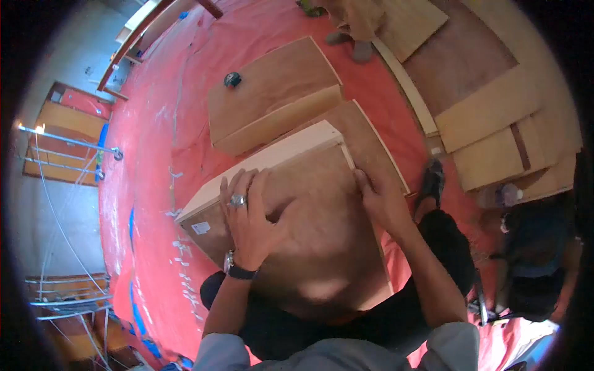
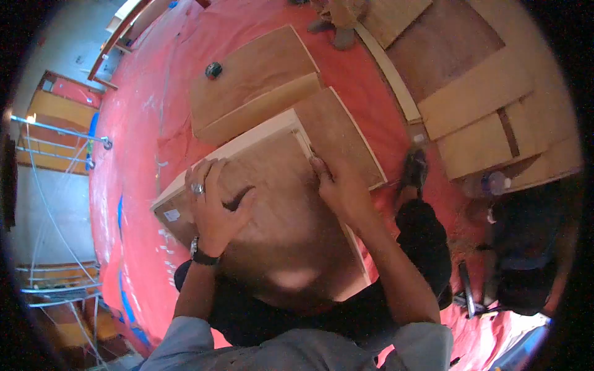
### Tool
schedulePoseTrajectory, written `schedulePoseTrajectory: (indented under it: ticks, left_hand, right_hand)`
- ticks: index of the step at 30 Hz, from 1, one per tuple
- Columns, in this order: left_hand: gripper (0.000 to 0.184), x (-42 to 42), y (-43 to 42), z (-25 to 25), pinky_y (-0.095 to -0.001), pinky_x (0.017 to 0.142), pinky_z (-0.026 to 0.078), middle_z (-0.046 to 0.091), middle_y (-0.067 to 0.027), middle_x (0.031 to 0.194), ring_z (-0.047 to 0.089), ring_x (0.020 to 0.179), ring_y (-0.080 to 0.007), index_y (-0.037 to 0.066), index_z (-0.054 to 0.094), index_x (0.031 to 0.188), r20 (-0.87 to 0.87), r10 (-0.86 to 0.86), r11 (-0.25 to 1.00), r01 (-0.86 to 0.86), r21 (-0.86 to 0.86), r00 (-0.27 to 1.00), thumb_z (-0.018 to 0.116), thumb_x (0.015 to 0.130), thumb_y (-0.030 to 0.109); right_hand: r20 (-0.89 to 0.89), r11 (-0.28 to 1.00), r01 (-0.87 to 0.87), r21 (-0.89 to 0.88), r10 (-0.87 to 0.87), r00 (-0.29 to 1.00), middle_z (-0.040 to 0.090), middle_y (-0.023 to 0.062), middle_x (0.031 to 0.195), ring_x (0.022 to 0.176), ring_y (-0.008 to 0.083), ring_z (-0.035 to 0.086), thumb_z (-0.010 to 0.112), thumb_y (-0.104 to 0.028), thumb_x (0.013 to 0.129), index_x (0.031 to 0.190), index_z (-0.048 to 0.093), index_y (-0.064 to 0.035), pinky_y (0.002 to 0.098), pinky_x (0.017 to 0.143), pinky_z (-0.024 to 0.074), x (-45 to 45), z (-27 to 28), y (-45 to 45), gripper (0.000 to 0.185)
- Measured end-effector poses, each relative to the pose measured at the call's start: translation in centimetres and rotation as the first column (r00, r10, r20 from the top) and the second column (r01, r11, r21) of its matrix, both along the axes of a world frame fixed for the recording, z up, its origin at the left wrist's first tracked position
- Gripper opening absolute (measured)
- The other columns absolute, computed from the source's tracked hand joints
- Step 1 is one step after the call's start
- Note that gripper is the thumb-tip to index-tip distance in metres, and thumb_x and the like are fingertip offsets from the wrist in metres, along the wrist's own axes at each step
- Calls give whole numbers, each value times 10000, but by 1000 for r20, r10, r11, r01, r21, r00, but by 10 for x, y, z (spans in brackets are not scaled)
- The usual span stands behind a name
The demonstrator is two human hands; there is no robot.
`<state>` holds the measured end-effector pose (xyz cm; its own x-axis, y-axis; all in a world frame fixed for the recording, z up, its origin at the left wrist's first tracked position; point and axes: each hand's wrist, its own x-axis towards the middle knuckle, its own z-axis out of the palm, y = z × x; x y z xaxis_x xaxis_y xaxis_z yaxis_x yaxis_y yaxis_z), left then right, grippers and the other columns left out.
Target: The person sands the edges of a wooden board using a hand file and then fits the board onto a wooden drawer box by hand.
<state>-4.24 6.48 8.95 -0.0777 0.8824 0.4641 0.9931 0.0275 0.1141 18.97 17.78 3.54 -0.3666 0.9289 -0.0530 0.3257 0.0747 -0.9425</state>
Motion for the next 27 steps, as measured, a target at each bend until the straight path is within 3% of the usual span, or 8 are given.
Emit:
schedulePoseTrajectory:
  ticks: [2,5,8,11,14,17,20,27]
  left_hand:
    - [732,-13,-10,-10,-604,1175,321,541,-135,1397,498,1320,-360,53,588,1359,-22,-21,999,22,41,1000,869,763,371]
    - [709,-10,-12,-7,-612,1180,309,545,-136,1384,501,1316,-353,54,588,1350,48,-7,999,5,42,999,866,763,338]
    - [675,-8,-11,1,-612,1189,284,544,-140,1378,500,1317,-350,57,582,1344,138,-9,1000,7,17,990,842,765,288]
    - [640,-8,-10,13,-606,1198,250,546,-142,1367,504,1311,-344,57,573,1336,230,-18,998,31,-52,973,808,768,238]
    - [604,-13,-7,15,-592,1193,243,549,-140,1355,514,1290,-338,61,570,1318,251,-59,997,71,-37,966,786,777,219]
    - [576,-14,-5,16,-581,1181,256,554,-133,1345,522,1269,-334,70,569,1308,266,-63,997,75,-34,962,782,792,212]
    - [530,-12,-5,13,-575,1175,280,581,-158,1323,534,1266,-339,66,570,1274,241,-51,998,58,-24,969,794,819,220]
    - [514,-14,-4,11,-563,1152,327,593,-122,1291,554,1238,-319,80,591,1254,196,-38,999,36,12,980,810,809,212]
  right_hand:
    - [3,998,-1,58,1,1000,672,280,1218,1162,414,649,558,-275,1056,1328,647,-34,433,989,487,-1,-8,1,374]
    - [99,994,-10,-109,21,995,687,274,1197,1140,406,662,544,-268,1067,1308,653,-14,421,981,489,-1,3,1,367]
    - [-30,999,-4,42,5,1000,711,253,1158,1121,374,684,531,-255,1076,1295,651,9,406,967,494,-5,-14,2,363]
    - [-16,1000,7,15,-7,1000,726,232,1120,1093,311,693,513,-230,1083,1313,640,20,393,962,497,-2,-17,1,362]
    - [-8,994,-28,-102,27,1000,734,199,1121,1086,231,673,512,-214,1083,1328,629,34,364,966,494,3,-15,6,367]
    - [-120,979,-31,-204,7,993,735,163,1120,1066,183,656,525,-205,1079,1328,626,55,331,968,492,-2,0,4,374]
    - [-70,969,-17,-248,0,998,731,142,1141,1084,165,641,541,-206,1074,1319,627,68,314,974,488,3,-4,6,378]
    - [-69,988,-12,-154,2,998,725,148,1158,1102,172,640,538,-194,1070,1320,638,43,311,970,485,4,-15,5,358]
